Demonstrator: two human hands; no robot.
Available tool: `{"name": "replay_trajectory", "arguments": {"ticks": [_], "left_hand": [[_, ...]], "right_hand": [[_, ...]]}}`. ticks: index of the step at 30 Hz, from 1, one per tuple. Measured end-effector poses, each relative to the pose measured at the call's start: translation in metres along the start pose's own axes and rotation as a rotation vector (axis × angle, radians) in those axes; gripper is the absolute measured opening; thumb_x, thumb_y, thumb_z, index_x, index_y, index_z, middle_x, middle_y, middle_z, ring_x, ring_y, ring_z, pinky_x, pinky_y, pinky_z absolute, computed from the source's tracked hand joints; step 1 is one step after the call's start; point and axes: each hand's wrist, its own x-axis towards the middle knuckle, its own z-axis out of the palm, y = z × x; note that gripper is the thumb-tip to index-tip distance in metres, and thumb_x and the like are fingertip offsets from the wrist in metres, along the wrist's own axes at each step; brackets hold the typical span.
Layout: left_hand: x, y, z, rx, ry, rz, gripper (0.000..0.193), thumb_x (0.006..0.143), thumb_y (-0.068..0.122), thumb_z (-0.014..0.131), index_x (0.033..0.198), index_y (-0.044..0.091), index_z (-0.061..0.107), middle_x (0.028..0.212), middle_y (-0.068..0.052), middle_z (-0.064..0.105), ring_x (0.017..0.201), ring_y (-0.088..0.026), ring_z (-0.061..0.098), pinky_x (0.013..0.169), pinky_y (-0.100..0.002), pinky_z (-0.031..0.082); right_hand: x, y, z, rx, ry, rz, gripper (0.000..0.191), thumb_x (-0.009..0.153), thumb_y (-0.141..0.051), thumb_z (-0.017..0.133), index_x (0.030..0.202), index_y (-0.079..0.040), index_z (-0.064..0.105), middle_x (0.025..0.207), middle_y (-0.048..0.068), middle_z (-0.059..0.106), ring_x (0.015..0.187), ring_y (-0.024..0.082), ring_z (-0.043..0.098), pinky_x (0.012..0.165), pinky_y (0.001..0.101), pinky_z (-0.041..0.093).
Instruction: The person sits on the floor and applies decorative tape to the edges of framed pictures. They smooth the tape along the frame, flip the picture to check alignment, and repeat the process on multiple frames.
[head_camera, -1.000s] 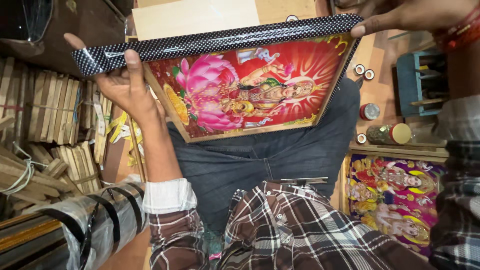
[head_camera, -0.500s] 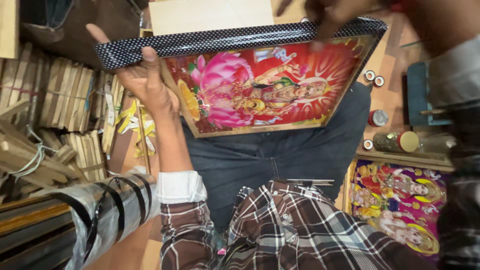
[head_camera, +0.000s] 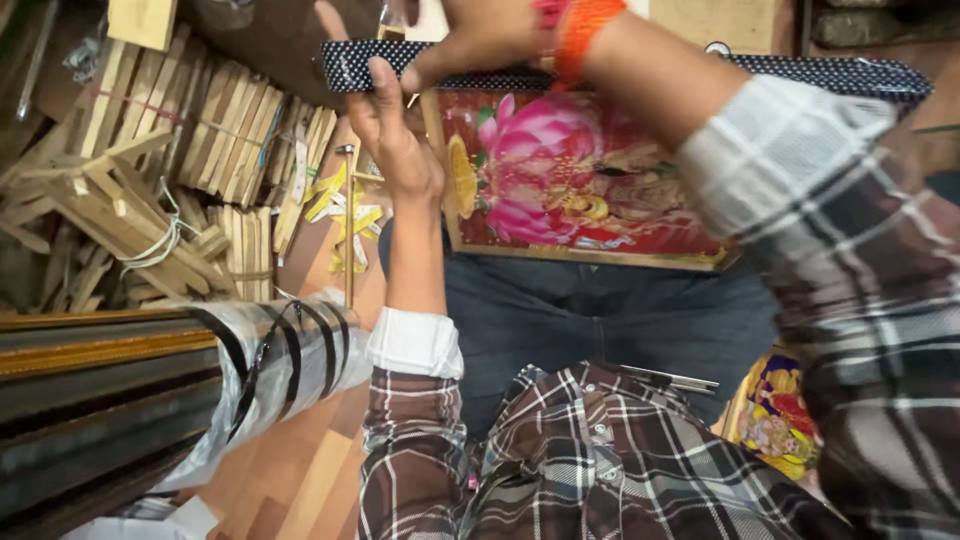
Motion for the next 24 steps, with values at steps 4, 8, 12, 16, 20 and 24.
{"name": "replay_trajectory", "arguments": {"ticks": [4, 8, 12, 16, 20, 24], "left_hand": [[-0.002, 0.005, 0.01, -0.047, -0.058, -0.001, 0.086, 0.105, 0.01, 0.081, 0.167, 0.012, 0.021, 0.156, -0.003, 0.046, 0.13, -0.016, 0.05, 0.121, -0.029, 0.038], [-0.001, 0.016, 0.02, -0.034, -0.021, 0.031, 0.102, 0.09, 0.007, 0.088, 0.165, 0.012, 0.018, 0.16, 0.004, 0.044, 0.129, -0.014, 0.054, 0.119, -0.03, 0.043], [-0.006, 0.031, 0.029, 0.093, 0.076, -0.067, 0.105, 0.088, 0.005, 0.085, 0.169, 0.011, 0.019, 0.099, -0.002, 0.053, 0.086, -0.013, 0.048, 0.088, -0.027, 0.042], [-0.016, 0.045, 0.035, -0.006, 0.197, -0.085, 0.102, 0.087, -0.008, 0.082, 0.168, 0.007, 0.022, 0.104, 0.001, 0.059, 0.086, -0.011, 0.052, 0.089, -0.023, 0.047], [-0.021, 0.047, 0.039, -0.014, 0.192, -0.059, 0.093, 0.093, -0.019, 0.071, 0.169, 0.009, 0.026, 0.105, 0.0, 0.058, 0.087, -0.011, 0.053, 0.087, -0.025, 0.051], [-0.021, 0.042, 0.04, 0.04, 0.248, -0.031, 0.088, 0.088, -0.022, 0.066, 0.164, 0.007, 0.033, 0.103, 0.0, 0.056, 0.083, -0.011, 0.051, 0.084, -0.026, 0.05]], "right_hand": [[-0.069, -0.011, -0.06, -0.004, -0.174, 0.343, 0.067, 0.092, -0.063, 0.068, 0.121, -0.003, 0.071, 0.09, 0.013, 0.074, 0.074, 0.025, 0.069, 0.064, 0.0417, 0.055], [-0.129, -0.023, -0.111, -0.1, -0.353, 0.503, 0.045, 0.093, -0.044, 0.067, 0.101, 0.0, 0.074, 0.073, 0.012, 0.068, 0.059, 0.021, 0.066, 0.053, 0.0372, 0.053], [-0.171, -0.024, -0.125, -0.081, -0.259, 0.453, 0.032, 0.099, -0.032, 0.07, 0.097, 0.0, 0.073, 0.069, 0.009, 0.062, 0.057, 0.02, 0.057, 0.055, 0.0349, 0.048], [-0.184, -0.018, -0.113, -0.034, -0.171, 0.358, 0.032, 0.1, -0.032, 0.066, 0.096, -0.001, 0.067, 0.071, 0.006, 0.061, 0.061, 0.016, 0.056, 0.057, 0.0331, 0.047], [-0.187, -0.014, -0.105, 0.0, -0.205, 0.496, 0.034, 0.097, -0.038, 0.066, 0.098, -0.004, 0.069, 0.069, 0.006, 0.064, 0.063, 0.016, 0.057, 0.058, 0.0353, 0.049], [-0.188, -0.009, -0.098, 0.023, -0.253, 0.554, 0.034, 0.093, -0.039, 0.067, 0.096, -0.005, 0.071, 0.074, 0.006, 0.066, 0.066, 0.016, 0.061, 0.064, 0.0363, 0.052]]}}
